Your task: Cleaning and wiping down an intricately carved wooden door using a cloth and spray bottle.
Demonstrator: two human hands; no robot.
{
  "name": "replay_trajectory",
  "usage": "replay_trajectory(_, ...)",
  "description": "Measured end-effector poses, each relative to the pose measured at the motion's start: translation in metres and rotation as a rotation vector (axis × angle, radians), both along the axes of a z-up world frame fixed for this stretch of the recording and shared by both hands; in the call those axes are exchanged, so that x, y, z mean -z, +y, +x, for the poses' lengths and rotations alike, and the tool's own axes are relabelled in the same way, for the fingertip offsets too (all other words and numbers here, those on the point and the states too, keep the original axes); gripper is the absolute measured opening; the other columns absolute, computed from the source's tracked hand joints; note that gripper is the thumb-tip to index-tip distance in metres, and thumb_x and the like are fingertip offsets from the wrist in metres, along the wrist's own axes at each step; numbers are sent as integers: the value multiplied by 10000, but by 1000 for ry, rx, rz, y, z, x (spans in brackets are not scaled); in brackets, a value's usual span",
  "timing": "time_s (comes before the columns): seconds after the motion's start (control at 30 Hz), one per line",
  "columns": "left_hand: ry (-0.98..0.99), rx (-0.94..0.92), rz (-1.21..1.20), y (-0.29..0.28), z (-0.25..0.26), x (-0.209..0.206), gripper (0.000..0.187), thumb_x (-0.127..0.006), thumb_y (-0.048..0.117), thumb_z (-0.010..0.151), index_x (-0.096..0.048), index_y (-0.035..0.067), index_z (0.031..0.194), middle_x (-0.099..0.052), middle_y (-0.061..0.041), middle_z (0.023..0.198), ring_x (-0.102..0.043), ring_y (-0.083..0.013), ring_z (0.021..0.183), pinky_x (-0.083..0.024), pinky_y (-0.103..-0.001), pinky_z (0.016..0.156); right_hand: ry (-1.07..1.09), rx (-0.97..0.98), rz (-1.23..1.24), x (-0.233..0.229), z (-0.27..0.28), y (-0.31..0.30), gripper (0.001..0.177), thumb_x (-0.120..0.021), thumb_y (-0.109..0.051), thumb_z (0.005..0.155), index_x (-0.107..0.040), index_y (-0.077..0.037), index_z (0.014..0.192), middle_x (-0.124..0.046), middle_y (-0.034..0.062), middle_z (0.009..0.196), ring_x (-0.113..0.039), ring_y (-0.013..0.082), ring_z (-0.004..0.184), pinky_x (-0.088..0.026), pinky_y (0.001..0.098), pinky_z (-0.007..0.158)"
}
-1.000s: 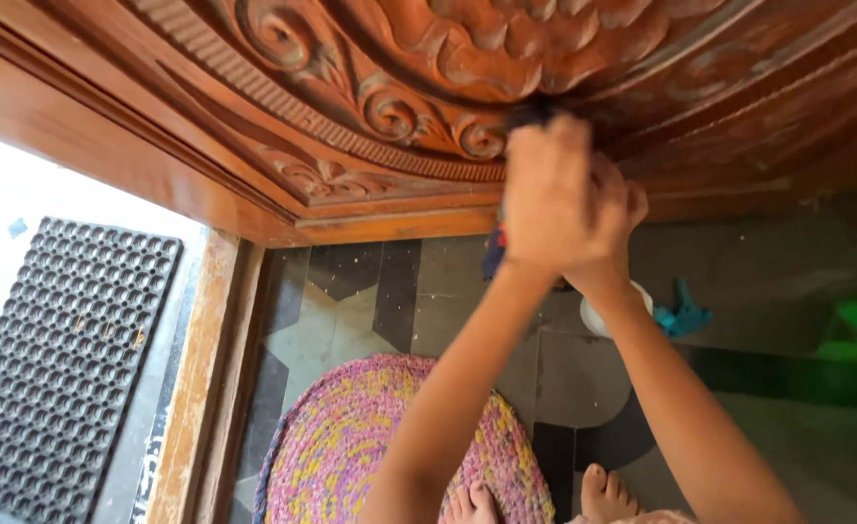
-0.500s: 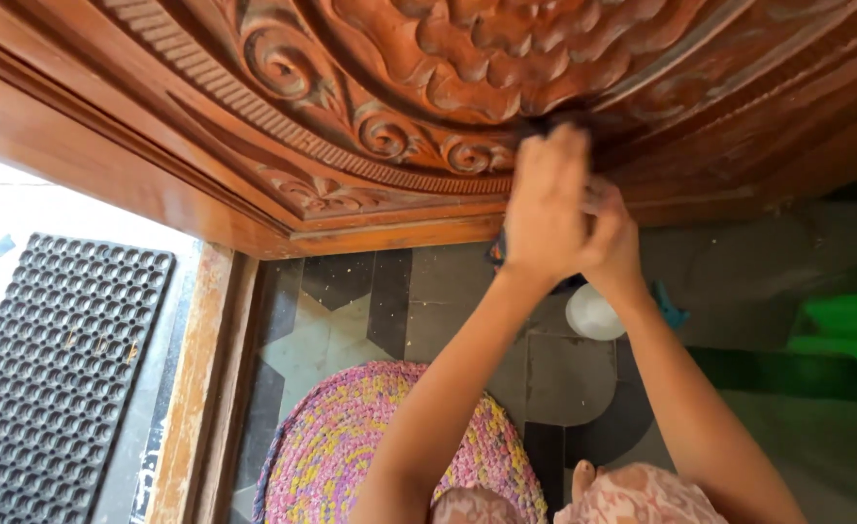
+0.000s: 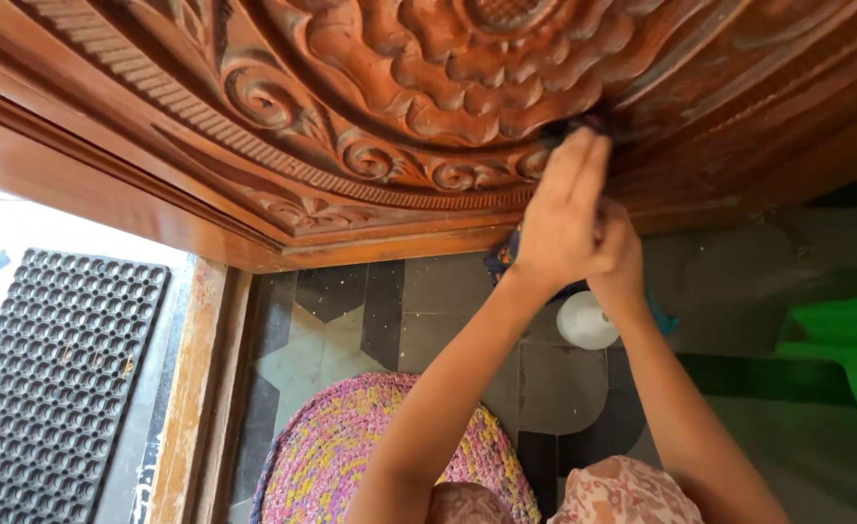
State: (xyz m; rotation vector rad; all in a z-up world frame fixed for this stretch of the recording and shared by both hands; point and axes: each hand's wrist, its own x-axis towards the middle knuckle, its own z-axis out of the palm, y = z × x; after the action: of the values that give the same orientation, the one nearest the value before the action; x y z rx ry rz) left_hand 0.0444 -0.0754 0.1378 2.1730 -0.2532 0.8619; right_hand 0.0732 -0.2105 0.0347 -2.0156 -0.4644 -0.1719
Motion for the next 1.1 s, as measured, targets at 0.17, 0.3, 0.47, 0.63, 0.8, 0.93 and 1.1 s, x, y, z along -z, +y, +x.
replay_trajectory(0.17, -85, 98, -90, -24, 19, -22, 794, -669, 151, 797, -387, -37, 1515, -419, -278, 1521, -410, -451, 1447, -360, -450, 1263, -70, -19, 181, 23, 13, -1, 433, -655, -175, 1063, -471, -18, 1422, -562, 109, 1351, -557, 201, 1265, -475, 363, 1058)
replay_trajectory(0.3, -81, 145, -188, -16, 10, -32, 792, -671, 123, 776, -395, -50, 1497, -409, -310, 1538, -407, -487, 1479, -365, -463, 1273, -26, 6, 297, -11, 3, 3, 469, -601, -148, 1092, -418, -31, 1507, -519, 112, 1457, -536, 210, 1337, -457, 354, 1121)
replay_trajectory(0.47, -30, 353, -742, -19, 5, -8, 359, -693, 43, 975, -544, -19, 1296, -576, -117, 1215, -531, -186, 1125, -452, -277, 1016, -222, -93, 487, -99, -7, 13, 527, -590, -125, 1119, -341, -68, 1580, -415, 65, 1571, -470, 187, 1413, -393, 341, 1235)
replay_trajectory(0.63, 81, 401, -953, -17, 6, 2, 119, -691, 40, 1073, -576, 13, 1087, -559, 49, 954, -492, -9, 894, -441, -174, 791, -88, -396, 551, -110, 6, -5, 684, -670, -161, 1007, -333, -79, 1597, -514, 40, 1534, -491, 146, 1429, -378, 318, 1239)
replay_trajectory(0.8, 234, 577, -1278, 11, 6, -14, 68, -653, 23, 1049, -642, 19, 1116, -682, 6, 982, -585, -49, 872, -480, -209, 776, 412, -241, 350, -50, 29, -35, 270, -747, -147, 1024, -690, 29, 1221, -676, 23, 1062, -587, 76, 936, -480, 294, 834)
replay_trajectory(0.93, 175, 448, -1345, 24, 11, -3, 73, -675, 5, 1000, -678, 7, 1073, -731, -10, 978, -636, -57, 855, -502, -213, 767, 343, -125, 445, -74, 13, -26, 232, -741, -127, 1077, -716, 64, 1206, -665, 31, 992, -535, 69, 826, -432, 278, 799)
replay_trajectory(1.1, 161, -86, -602, 16, -7, -30, 94, -725, 27, 958, -694, 34, 1047, -712, -90, 999, -731, -160, 848, -590, -283, 786, -218, -12, 758, -131, 23, -19, 245, -709, 4, 1114, -605, -14, 1336, -663, 31, 1226, -612, 102, 1047, -495, 256, 972)
